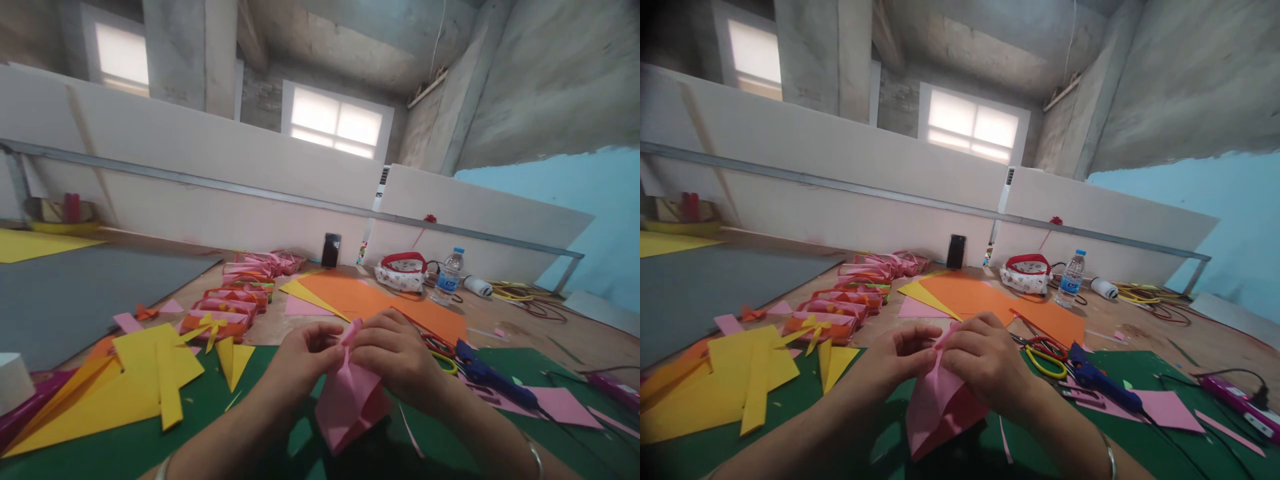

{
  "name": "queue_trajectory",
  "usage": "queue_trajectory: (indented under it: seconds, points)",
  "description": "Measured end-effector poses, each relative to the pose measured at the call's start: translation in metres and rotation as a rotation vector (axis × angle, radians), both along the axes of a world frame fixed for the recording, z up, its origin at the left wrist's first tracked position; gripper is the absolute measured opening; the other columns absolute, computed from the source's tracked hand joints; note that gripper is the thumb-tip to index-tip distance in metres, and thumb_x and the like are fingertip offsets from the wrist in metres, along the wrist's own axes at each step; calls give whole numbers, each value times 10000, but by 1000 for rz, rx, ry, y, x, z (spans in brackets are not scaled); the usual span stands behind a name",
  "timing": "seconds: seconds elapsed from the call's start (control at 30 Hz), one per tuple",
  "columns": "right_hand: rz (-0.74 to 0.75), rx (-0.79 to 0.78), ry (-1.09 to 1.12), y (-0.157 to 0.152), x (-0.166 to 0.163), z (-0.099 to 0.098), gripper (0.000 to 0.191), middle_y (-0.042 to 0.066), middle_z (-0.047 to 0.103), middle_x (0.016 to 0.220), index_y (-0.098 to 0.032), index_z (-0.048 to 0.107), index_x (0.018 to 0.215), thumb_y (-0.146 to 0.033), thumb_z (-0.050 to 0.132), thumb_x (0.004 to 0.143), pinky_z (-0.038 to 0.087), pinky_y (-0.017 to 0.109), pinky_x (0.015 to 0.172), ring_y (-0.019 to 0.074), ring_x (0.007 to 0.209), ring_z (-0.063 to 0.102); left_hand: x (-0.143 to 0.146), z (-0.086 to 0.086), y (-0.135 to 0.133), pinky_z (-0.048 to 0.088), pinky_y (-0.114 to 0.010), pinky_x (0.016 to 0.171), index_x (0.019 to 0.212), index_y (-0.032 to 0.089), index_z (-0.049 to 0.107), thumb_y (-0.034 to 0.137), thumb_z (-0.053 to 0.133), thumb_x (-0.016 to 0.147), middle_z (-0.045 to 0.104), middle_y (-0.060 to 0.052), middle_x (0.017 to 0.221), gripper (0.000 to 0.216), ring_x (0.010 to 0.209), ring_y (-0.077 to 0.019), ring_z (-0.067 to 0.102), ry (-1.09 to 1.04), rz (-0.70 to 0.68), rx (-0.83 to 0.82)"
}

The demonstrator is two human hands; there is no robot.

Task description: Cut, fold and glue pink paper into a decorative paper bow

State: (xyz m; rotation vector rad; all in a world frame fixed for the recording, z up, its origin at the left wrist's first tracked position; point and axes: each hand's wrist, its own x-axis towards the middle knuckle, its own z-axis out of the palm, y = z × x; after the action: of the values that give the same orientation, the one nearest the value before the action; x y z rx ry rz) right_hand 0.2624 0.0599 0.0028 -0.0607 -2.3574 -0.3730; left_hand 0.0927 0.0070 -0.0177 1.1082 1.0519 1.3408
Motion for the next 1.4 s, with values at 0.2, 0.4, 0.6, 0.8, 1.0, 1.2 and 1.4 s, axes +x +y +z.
queue_trajectory:
  seconds: [0.2,0.4,0.6,0.8,1.0,1.2,1.4]
  points:
    - [20,-42,22,-2,0,0,64,7,691,865,-184,604,786,-141,579,827,376,300,729,147,840,563,0,0,-3,392,-204,588,723,145,657,175,738,516,619,27,645,225,609,-90,522,-25,-38,4]
    - [10,-18,-7,-4,-1,-2,82,-8,687,829,-183,603,767,-140,574,831,361,299,715,142,835,559,3,3,-5,361,-201,511,686,147,621,408,681,635,551,33,585,273,511,-71,455,-2,-55,-30]
    - [-22,-47,91,-9,-3,-1,105,3,662,838,-195,615,768,-119,558,814,381,297,727,137,810,547,5,16,-13,397,-250,648,647,152,642,227,617,667,620,-9,667,82,674,-141,528,236,130,149]
    - [-64,-171,169,-19,-2,7,110,39,612,1074,-200,555,739,-93,529,750,396,363,851,193,1008,528,8,13,-18,433,-272,652,771,181,602,243,609,720,574,9,701,81,682,-148,539,285,117,308]
    - [-68,-343,217,-20,0,7,245,45,615,1003,-205,565,774,-11,512,635,435,358,812,198,959,553,5,11,-16,455,-275,708,866,175,597,213,631,715,614,-4,761,159,746,-149,574,150,33,316]
    - [-68,-472,273,-19,1,4,422,12,621,846,-207,553,985,8,565,622,458,303,713,162,804,571,7,18,-20,465,-213,638,764,185,633,215,675,677,647,14,717,101,702,-125,591,227,134,312]
    - [-62,-523,284,-16,2,6,460,-11,606,804,-224,535,1095,-3,542,691,474,255,683,122,736,578,-3,23,-19,478,-249,738,921,191,658,318,657,711,685,-36,908,246,848,-172,618,391,68,300]
